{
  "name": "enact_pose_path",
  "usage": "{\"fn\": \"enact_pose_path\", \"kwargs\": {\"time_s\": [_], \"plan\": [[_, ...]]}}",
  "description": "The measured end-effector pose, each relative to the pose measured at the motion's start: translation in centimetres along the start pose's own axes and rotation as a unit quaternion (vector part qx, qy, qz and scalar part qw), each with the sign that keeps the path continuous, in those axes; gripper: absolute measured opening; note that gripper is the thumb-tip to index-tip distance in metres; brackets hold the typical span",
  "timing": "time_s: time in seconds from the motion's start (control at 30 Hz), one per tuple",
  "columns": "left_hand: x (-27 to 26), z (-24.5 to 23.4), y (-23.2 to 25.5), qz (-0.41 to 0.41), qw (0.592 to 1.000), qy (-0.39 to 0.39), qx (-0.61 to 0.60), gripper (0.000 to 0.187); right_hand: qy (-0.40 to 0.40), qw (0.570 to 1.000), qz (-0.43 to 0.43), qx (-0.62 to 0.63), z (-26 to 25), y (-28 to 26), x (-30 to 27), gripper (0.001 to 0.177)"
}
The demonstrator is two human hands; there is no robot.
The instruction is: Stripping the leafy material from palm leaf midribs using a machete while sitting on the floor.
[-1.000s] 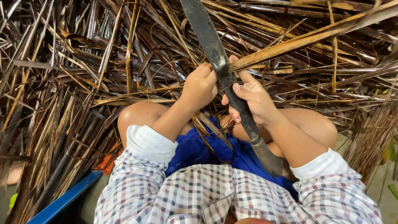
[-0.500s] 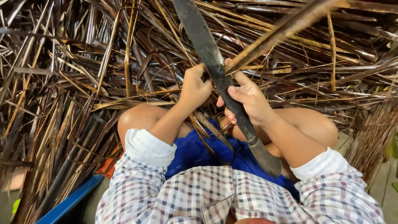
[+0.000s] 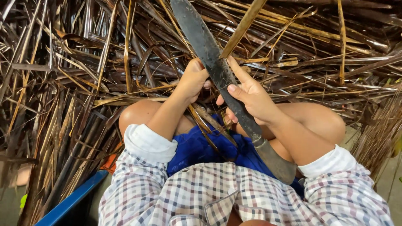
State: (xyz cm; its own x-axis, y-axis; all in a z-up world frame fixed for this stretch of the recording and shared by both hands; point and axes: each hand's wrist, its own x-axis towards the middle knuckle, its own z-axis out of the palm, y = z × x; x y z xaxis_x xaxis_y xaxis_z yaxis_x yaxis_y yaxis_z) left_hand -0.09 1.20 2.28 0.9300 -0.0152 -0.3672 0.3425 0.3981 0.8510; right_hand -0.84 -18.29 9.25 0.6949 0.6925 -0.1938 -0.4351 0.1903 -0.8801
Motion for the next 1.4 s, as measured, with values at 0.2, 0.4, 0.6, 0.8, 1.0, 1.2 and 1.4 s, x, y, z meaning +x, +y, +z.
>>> {"fn": "enact_pose_path", "kwargs": {"time_s": [0.2,0.4,0.6,0.8,1.0,1.2,1.4], "plan": [[-0.8,0.8,1.4,0.053,0.997,0.003,0.056,0.017,-0.001,1.000,0.005,0.007,-0.4,-0.1,0.0,0.069],[-0.9,1.0,1.6,0.089,0.995,-0.012,0.035,0.005,0.008,1.000,-0.014,-0.007,-0.4,-1.0,-0.1,0.066],[-0.7,0.4,1.8,0.097,0.994,-0.028,0.048,0.006,0.008,1.000,-0.015,0.007,-0.4,-1.5,-0.3,0.068],[-2.9,0.9,5.9,0.109,0.971,-0.153,0.146,0.030,0.089,0.995,0.045,0.003,-1.3,-4.6,-0.3,0.077],[-3.2,0.1,7.8,0.067,0.939,-0.166,0.295,0.031,0.148,0.988,-0.010,0.030,-4.5,-5.3,-1.0,0.083],[-2.9,-3.0,9.6,0.119,0.853,-0.242,0.448,0.026,0.195,0.974,-0.107,0.039,-8.1,-5.5,-1.4,0.079],[-4.6,-5.5,10.9,0.050,0.799,-0.225,0.555,0.028,0.224,0.954,-0.199,-0.022,-11.8,-4.8,-1.2,0.074]]}}
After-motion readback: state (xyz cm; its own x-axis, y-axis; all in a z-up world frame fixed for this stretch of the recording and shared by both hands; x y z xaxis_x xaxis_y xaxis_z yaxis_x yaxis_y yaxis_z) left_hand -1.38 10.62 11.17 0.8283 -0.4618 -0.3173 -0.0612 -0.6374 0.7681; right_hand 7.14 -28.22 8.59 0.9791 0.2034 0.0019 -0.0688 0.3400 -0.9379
